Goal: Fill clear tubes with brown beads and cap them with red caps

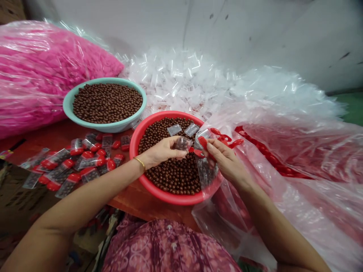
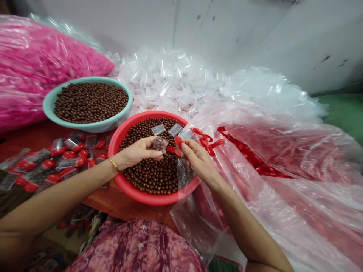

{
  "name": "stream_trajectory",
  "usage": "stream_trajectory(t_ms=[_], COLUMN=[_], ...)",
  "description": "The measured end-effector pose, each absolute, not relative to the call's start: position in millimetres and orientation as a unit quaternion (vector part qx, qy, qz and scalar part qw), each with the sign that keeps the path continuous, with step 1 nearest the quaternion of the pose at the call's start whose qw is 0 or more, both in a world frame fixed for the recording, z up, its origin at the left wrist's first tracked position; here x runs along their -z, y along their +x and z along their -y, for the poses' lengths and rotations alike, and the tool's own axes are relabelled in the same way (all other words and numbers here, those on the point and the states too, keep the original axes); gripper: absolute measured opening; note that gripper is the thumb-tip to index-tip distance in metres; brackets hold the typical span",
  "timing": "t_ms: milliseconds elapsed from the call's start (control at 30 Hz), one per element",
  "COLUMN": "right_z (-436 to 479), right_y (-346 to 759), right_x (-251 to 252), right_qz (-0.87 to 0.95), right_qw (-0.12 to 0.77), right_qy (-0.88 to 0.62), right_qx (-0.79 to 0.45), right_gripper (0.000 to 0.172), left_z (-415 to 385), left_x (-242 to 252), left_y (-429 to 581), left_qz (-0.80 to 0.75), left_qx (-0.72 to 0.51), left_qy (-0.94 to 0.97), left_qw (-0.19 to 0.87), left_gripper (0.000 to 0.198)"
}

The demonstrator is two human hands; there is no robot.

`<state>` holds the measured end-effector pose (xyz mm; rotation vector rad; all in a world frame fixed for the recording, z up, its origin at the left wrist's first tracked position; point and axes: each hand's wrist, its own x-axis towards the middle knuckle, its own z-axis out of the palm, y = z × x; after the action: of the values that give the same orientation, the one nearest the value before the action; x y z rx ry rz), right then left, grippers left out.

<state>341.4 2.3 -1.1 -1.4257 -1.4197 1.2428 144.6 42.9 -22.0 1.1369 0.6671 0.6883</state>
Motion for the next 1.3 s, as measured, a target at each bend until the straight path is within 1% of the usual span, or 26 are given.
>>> stream_trajectory(t_ms=[167, 267, 333, 433, 567, 667, 800, 933, 1000, 1100, 1200, 1300], right_z=[-7.1, -8.8, -8.8, -8.1, -7.3, -6.8, -5.4, -4.8, -5.4, -5.9, -3.9, -1.0], right_y=[333.1, 326.3, 323.6, 323.3, 324.5, 323.5, 320.3, 319.1, 321.0, 326.6, 332.3, 335.5], right_x=[0.2, 2.6, 4.2, 5.4, 3.7, 2.8, 8.3, 16.2, 17.3, 15.1, 12.1, 9.5], right_qz=[0.622, 0.67, 0.682, 0.656, 0.622, 0.632, 0.678, 0.736, 0.768, 0.818, 0.86, 0.887], right_qw=[0.374, 0.372, 0.368, 0.375, 0.402, 0.394, 0.371, 0.349, 0.32, 0.24, 0.168, 0.14], right_qy=[-0.553, -0.532, -0.523, -0.531, -0.524, -0.522, -0.522, -0.513, -0.506, -0.498, -0.471, -0.435], right_qx=[-0.409, -0.361, -0.355, -0.383, -0.419, -0.415, -0.361, -0.273, -0.227, -0.163, -0.099, -0.059], right_gripper=[0.035, 0.033, 0.031, 0.033, 0.038, 0.04, 0.04, 0.043, 0.045, 0.047, 0.051, 0.054], left_z=[-44.9, -44.8, -43.9, -42.8, -42.5, -40.7, -36.9, -35.9, -36.1, -35.8, -34.2, -32.9], left_x=[25.1, 25.1, 24.0, 22.1, 22.7, 24.9, 25.9, 25.2, 25.1, 25.5, 26.3, 26.3], left_y=[145.8, 144.6, 142.8, 140.3, 140.9, 143.1, 143.5, 142.0, 141.4, 140.7, 140.7, 141.0], left_qz=[-0.301, -0.293, -0.302, -0.315, -0.284, -0.271, -0.283, -0.314, -0.327, -0.331, -0.321, -0.317], left_qx=[-0.306, -0.322, -0.344, -0.366, -0.364, -0.344, -0.299, -0.296, -0.303, -0.31, -0.287, -0.271], left_qy=[0.625, 0.683, 0.705, 0.727, 0.724, 0.709, 0.675, 0.685, 0.702, 0.724, 0.73, 0.744], left_qw=[0.652, 0.586, 0.541, 0.489, 0.512, 0.553, 0.612, 0.587, 0.556, 0.521, 0.531, 0.522], left_gripper=[0.022, 0.022, 0.02, 0.015, 0.021, 0.024, 0.023, 0.021, 0.021, 0.019, 0.018, 0.017])
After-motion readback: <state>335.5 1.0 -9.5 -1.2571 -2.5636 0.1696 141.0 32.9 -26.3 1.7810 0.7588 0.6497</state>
